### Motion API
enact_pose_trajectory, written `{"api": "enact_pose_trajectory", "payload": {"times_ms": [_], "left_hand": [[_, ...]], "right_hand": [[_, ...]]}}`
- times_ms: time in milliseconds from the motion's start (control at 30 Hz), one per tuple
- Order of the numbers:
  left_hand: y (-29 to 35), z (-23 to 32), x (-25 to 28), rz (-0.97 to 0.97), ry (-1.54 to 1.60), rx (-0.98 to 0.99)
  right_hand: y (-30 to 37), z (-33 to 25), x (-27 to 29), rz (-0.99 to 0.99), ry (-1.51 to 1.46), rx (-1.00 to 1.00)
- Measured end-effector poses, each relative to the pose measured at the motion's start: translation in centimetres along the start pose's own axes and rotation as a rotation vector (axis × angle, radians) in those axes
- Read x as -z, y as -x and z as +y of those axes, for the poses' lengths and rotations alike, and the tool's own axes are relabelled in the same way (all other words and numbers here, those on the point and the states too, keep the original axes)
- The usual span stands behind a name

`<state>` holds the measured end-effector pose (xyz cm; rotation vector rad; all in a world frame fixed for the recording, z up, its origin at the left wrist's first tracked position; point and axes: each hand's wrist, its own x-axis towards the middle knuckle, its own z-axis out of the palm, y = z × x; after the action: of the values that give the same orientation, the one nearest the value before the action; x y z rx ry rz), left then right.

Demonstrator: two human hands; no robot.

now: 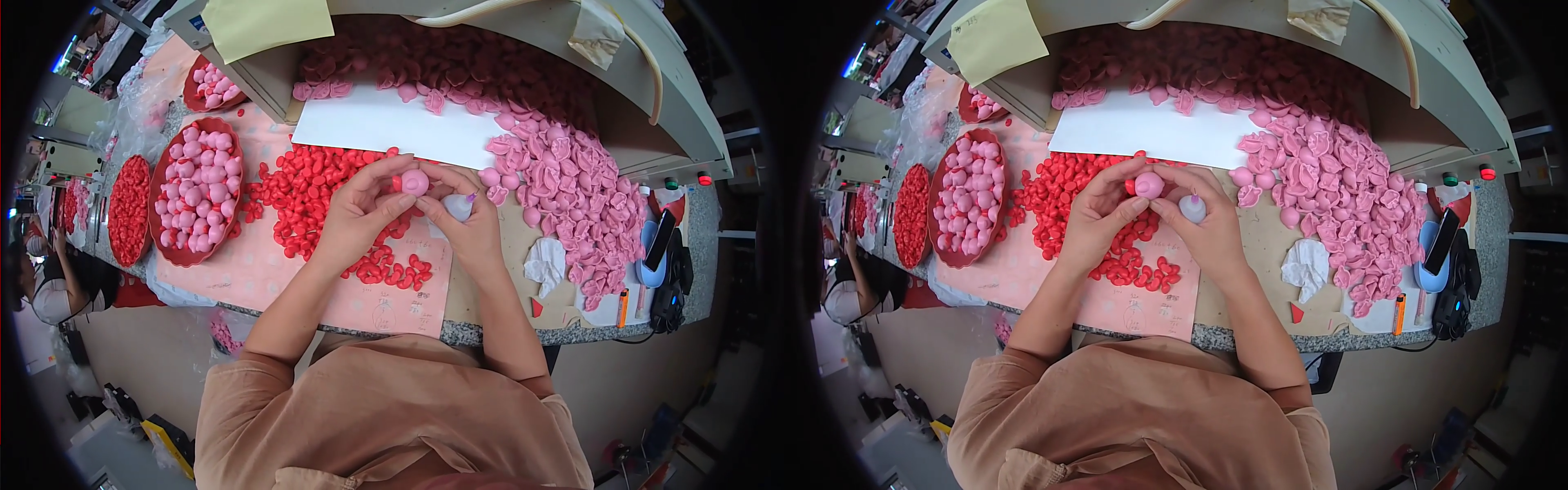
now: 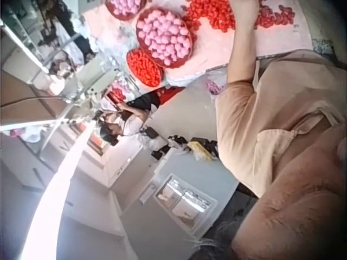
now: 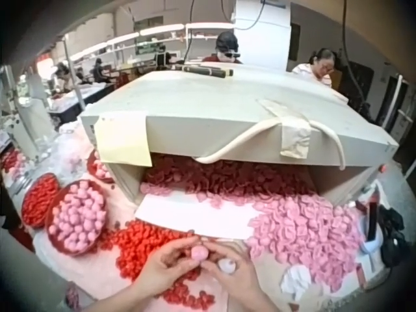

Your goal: Assembling small toy components by fitting pink petal-shaped parts onto red bases.

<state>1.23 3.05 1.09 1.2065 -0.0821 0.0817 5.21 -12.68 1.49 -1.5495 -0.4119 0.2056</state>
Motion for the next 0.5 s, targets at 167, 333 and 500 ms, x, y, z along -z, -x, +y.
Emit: {"api": "enact_pose_trajectory", "payload": {"times_ms": [167, 333, 500], "left_hand": [[0.06, 0.25, -0.1, -0.046, 0.012, -0.007], [0.22, -0.1, 0.06, -0.041, -0.052, -0.057], [0.17, -0.56, 0.3, 0.019, -0.237, -0.181]], "right_hand": [[-0.03, 0.52, 0.16, 0.027, 0.072, 0.094], [-0.06, 0.75, 0.08, 0.018, 0.078, 0.115], [-0.02, 0.45, -0.07, -0.018, 0.068, 0.056]]}}
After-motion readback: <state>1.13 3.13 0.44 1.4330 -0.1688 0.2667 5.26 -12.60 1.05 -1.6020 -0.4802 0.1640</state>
